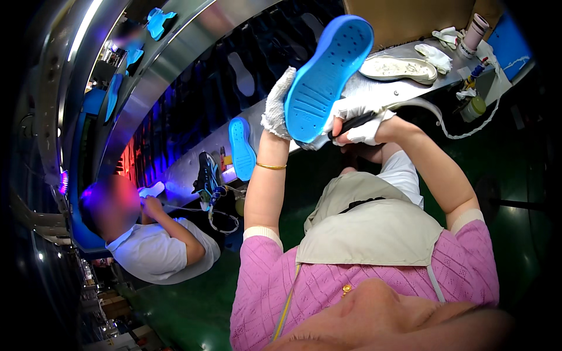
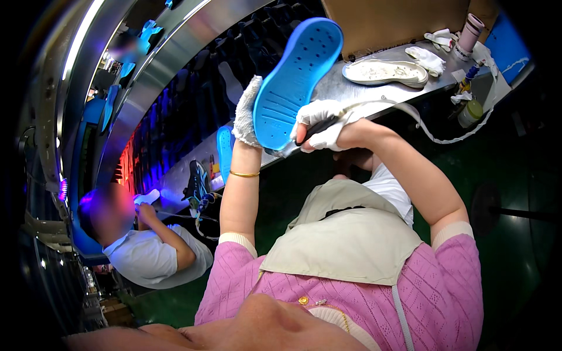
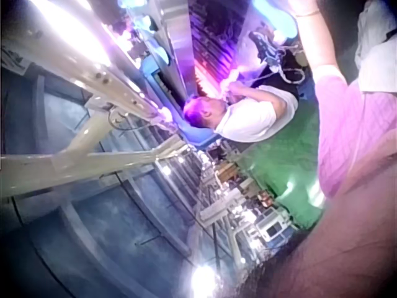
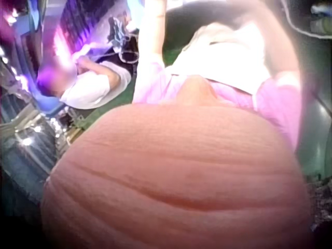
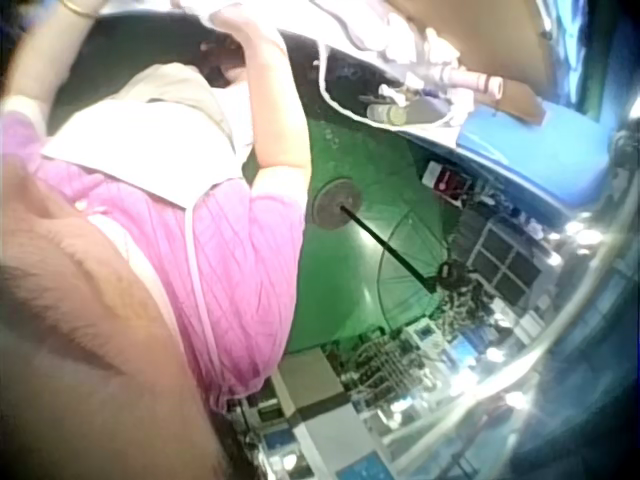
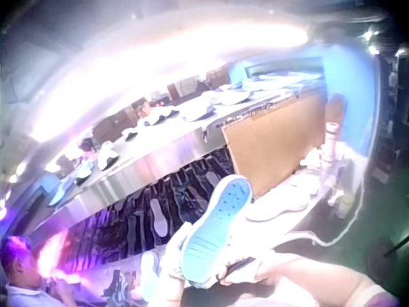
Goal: The person takes shoe soles and applies adhesive across their surfaces using a brush applicator tool.
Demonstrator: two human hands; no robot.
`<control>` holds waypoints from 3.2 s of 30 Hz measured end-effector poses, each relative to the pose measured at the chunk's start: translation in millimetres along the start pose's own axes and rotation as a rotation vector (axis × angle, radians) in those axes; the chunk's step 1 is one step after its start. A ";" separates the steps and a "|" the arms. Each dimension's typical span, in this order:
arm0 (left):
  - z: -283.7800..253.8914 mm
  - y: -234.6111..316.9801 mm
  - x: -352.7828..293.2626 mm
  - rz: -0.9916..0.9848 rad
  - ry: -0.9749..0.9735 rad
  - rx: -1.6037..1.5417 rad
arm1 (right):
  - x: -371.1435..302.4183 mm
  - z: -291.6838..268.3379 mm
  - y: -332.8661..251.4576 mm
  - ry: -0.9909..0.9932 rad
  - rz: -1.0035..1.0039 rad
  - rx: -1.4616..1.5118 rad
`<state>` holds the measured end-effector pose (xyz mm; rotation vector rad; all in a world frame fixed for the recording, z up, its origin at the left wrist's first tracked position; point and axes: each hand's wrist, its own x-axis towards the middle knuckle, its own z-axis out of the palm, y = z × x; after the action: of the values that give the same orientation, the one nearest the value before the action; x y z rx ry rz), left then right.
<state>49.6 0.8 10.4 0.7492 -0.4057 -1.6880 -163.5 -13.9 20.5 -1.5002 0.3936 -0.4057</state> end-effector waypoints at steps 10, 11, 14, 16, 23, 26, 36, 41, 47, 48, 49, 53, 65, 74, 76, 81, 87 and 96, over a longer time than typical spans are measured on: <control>6.6 3.8 -1.5 -0.147 -0.008 0.209 | 2.8 -8.7 -10.7 0.051 -0.023 -0.374; 6.6 3.1 -2.4 -0.134 0.034 0.262 | 1.5 -15.9 -7.6 0.053 -0.050 -0.384; 10.2 -0.8 -4.7 -0.184 0.059 0.334 | -1.7 -25.6 -13.5 0.000 -0.075 -0.338; 18.1 1.3 -7.4 -0.197 0.037 0.310 | 0.3 -23.4 -19.6 0.019 -0.112 -0.363; 14.7 1.5 -8.6 -0.137 0.090 0.348 | -13.2 -44.3 -29.8 0.063 -0.028 -0.551; -7.6 -7.3 -3.6 -0.063 -0.091 0.009 | -12.5 -22.4 -24.4 0.180 -0.091 -0.039; -29.3 -38.5 -4.5 0.141 -0.290 -0.320 | -10.8 26.2 -7.0 0.116 0.065 0.129; -25.0 -55.2 -3.0 0.265 -0.205 -0.324 | 9.7 28.0 8.7 0.505 -0.577 -0.405; -45.6 -59.1 -5.8 0.282 -0.381 -0.302 | -2.1 46.7 -12.2 0.168 -0.215 -0.086; -52.2 -57.2 -2.7 0.280 -0.383 -0.240 | 3.2 40.8 -6.5 0.265 -0.282 0.032; -54.0 -56.8 1.5 0.275 -0.389 -0.179 | 8.4 31.9 -2.8 0.388 -0.265 0.116; -30.2 -60.1 -0.8 0.264 -0.280 -0.366 | 22.2 19.9 -0.1 0.602 -0.734 -0.577; -7.2 -57.8 -37.2 0.037 -0.411 -0.345 | 23.9 -55.6 -15.7 0.434 -0.134 -0.100; -1.2 -26.0 -34.8 0.159 -0.107 -0.018 | 24.7 -17.8 -12.9 0.579 -0.787 -0.624; 16.8 -1.3 -34.4 0.245 -0.116 0.131 | 11.9 -0.8 -22.2 0.508 -0.779 -0.562; 74.1 95.1 -5.8 0.355 -0.624 0.158 | -15.8 -15.2 -39.9 0.636 -0.727 -0.054; 57.3 280.7 80.0 -0.197 -0.949 -2.708 | -18.0 -7.0 -32.9 0.526 -0.616 -0.102; 1.3 313.6 71.9 -1.506 -1.388 -2.833 | -7.8 -20.4 -4.9 0.568 -0.360 -0.013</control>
<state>271.7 -148.0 189.5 2.0245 -1.4238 1.0641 -180.4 -28.1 24.8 -1.4533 0.5692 -1.1281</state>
